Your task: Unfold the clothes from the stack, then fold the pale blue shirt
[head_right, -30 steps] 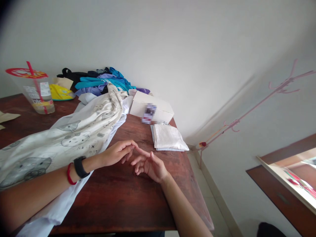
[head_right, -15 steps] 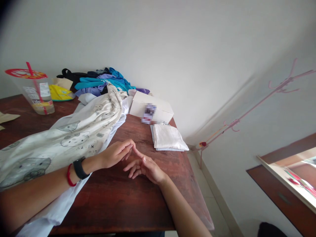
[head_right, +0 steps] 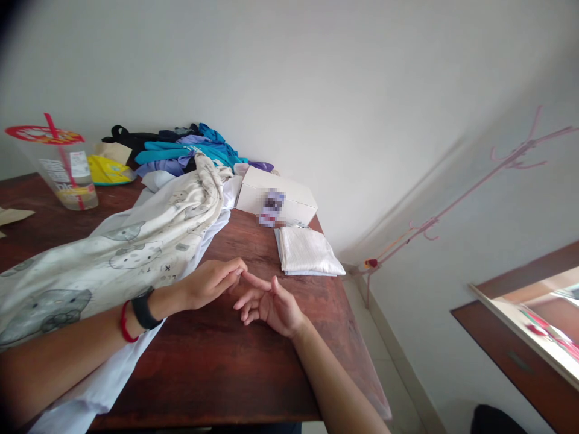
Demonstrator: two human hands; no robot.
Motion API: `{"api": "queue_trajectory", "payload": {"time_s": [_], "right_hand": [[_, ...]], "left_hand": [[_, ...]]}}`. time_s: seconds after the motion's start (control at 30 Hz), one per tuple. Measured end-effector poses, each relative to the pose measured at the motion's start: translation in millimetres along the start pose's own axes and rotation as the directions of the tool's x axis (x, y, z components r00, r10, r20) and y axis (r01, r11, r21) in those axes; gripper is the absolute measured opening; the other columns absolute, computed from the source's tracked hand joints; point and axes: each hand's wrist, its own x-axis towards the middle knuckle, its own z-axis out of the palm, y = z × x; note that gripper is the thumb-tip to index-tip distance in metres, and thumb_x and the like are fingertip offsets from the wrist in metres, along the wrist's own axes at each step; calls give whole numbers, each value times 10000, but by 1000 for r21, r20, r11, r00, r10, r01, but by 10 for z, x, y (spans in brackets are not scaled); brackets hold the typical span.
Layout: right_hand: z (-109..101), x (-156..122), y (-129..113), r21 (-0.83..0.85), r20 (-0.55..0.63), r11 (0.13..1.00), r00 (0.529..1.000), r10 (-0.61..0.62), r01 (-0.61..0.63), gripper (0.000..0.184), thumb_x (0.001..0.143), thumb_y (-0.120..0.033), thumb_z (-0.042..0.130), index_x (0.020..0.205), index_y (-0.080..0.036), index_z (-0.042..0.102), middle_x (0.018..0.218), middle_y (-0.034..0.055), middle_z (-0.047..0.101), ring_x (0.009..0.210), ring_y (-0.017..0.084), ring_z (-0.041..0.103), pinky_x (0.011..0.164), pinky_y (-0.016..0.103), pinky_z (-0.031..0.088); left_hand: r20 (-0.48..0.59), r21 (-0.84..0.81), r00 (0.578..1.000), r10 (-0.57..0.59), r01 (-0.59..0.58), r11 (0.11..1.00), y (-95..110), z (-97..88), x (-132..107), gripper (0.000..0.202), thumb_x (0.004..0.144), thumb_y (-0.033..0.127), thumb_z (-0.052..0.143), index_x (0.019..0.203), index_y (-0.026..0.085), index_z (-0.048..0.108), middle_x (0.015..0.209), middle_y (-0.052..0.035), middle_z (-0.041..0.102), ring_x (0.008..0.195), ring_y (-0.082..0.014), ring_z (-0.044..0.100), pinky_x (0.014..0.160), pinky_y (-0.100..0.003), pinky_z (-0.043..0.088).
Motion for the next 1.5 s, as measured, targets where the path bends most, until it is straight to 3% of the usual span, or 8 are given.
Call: {"api": "queue_trajectory", "payload": {"time_s": [0.2,0.43,0.63,0.87,1.2,1.33,1.4,1.5], "right_hand": [[0,-13,13,-37,-35,999,999,-9,7,792,898,-778,497,1501,-265,502,1028,104,756,807,221,690,722,354,499],[1,-19,-1,-60,-59,998,998,-8,4,818,885,-809,468,1492,-262,511,1019,107,752,795,223,682,731,368,490],[1,-32,-12,-29,-36,999,999,-34,33,814,885,-806,473,1480,-253,529,1021,113,746,809,231,679,731,362,490],[13,-39,-39,-68,-73,998,997,-24,19,872,879,-853,384,1508,-259,494,1009,110,744,727,216,662,756,393,490],[55,-28,-57,-101,-136,992,987,-89,76,767,881,-823,437,1323,-227,632,931,91,740,699,210,656,692,369,491],[6,39,-58,-305,-369,927,870,-327,219,358,860,-555,729,872,-218,612,705,-2,648,599,149,575,606,284,438],[-55,68,-72,-459,-457,862,775,-437,215,353,841,-462,782,800,-234,516,624,-43,581,565,136,539,585,267,411],[-166,79,-105,-680,-448,713,673,-588,170,348,880,-475,731,791,-243,488,621,-43,546,579,145,515,591,281,405]], "left_hand": [[-124,-362,981,-152,97,927,-29,54,64,304,1083,409,321,1025,203,536,625,42,581,525,-128,548,554,-235,432],[-39,-720,962,-269,160,675,-60,66,147,471,966,605,536,1053,148,608,636,28,586,459,-114,538,435,-217,435],[19,-787,956,-292,194,586,-52,41,149,478,922,573,633,1097,130,661,652,22,590,504,-110,544,477,-222,446],[42,-780,954,-296,216,587,-91,62,143,474,922,565,636,1105,128,662,670,13,596,515,-111,550,475,-219,429],[41,-767,964,-264,200,609,-30,10,142,301,935,448,529,786,188,493,618,37,562,484,-108,545,475,-213,401],[32,-744,967,-251,191,640,-74,31,148,311,949,410,482,724,202,432,599,36,548,480,-111,548,462,-213,398],[13,-727,968,-250,181,663,-87,44,150,333,969,420,458,719,205,416,598,36,544,478,-110,553,457,-211,400],[-15,-708,961,-275,184,682,-96,63,152,324,981,470,470,810,195,474,621,46,547,456,-100,539,432,-201,392]]}}
